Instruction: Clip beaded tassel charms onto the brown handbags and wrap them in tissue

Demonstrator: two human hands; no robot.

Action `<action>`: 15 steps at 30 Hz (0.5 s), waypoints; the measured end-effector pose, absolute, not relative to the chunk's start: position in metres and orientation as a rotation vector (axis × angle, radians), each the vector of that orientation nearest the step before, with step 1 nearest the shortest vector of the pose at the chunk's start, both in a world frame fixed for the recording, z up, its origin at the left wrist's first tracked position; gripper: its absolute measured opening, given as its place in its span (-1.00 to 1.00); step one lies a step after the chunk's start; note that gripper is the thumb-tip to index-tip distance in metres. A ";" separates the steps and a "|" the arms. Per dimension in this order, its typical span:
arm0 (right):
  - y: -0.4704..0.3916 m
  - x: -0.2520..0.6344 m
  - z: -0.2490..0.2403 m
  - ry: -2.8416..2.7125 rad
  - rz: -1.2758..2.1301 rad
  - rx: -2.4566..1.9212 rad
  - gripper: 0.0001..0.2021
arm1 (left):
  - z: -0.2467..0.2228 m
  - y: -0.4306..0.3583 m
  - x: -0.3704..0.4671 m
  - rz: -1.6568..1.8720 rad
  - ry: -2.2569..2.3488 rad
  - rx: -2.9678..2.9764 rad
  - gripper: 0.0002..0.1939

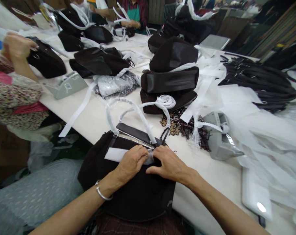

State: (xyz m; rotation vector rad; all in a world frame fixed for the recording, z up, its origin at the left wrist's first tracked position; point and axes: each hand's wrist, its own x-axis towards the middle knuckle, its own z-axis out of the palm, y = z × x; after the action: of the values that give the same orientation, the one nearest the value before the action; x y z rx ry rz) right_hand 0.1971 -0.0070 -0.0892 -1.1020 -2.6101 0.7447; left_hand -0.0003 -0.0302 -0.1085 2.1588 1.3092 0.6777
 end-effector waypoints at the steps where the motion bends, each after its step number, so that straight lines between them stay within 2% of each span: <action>1: -0.007 0.195 -0.091 -2.585 0.740 -1.164 -0.60 | -0.109 -0.030 0.000 0.646 1.299 2.166 -0.89; 2: -0.006 0.192 -0.093 -2.561 0.734 -1.218 -0.61 | -0.109 -0.031 0.000 0.621 1.289 2.164 -0.89; 5: -0.003 0.188 -0.102 -2.552 0.735 -1.260 -0.82 | -0.105 -0.027 0.000 0.608 1.319 2.086 -0.96; 6: -0.002 0.187 -0.103 -2.562 0.736 -1.250 -0.87 | -0.101 -0.023 -0.002 0.604 1.352 2.046 -0.92; 9: -0.004 0.189 -0.105 -2.573 0.692 -1.206 -0.87 | -0.085 -0.003 -0.009 0.459 1.336 1.956 -0.75; 13: -0.012 0.192 -0.105 -2.565 0.555 -1.067 -0.88 | -0.065 0.034 -0.021 0.110 1.171 2.034 -0.66; 15: -0.015 0.194 -0.105 -2.561 0.469 -1.008 -0.89 | -0.063 0.046 -0.023 -0.067 1.144 2.076 -0.69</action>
State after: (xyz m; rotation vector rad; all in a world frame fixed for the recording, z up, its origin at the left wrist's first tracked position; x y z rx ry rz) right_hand 0.1936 -0.0150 -0.1052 -1.0077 -2.5613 0.4686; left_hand -0.0232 0.0459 -0.0626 2.0762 1.1436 -0.0674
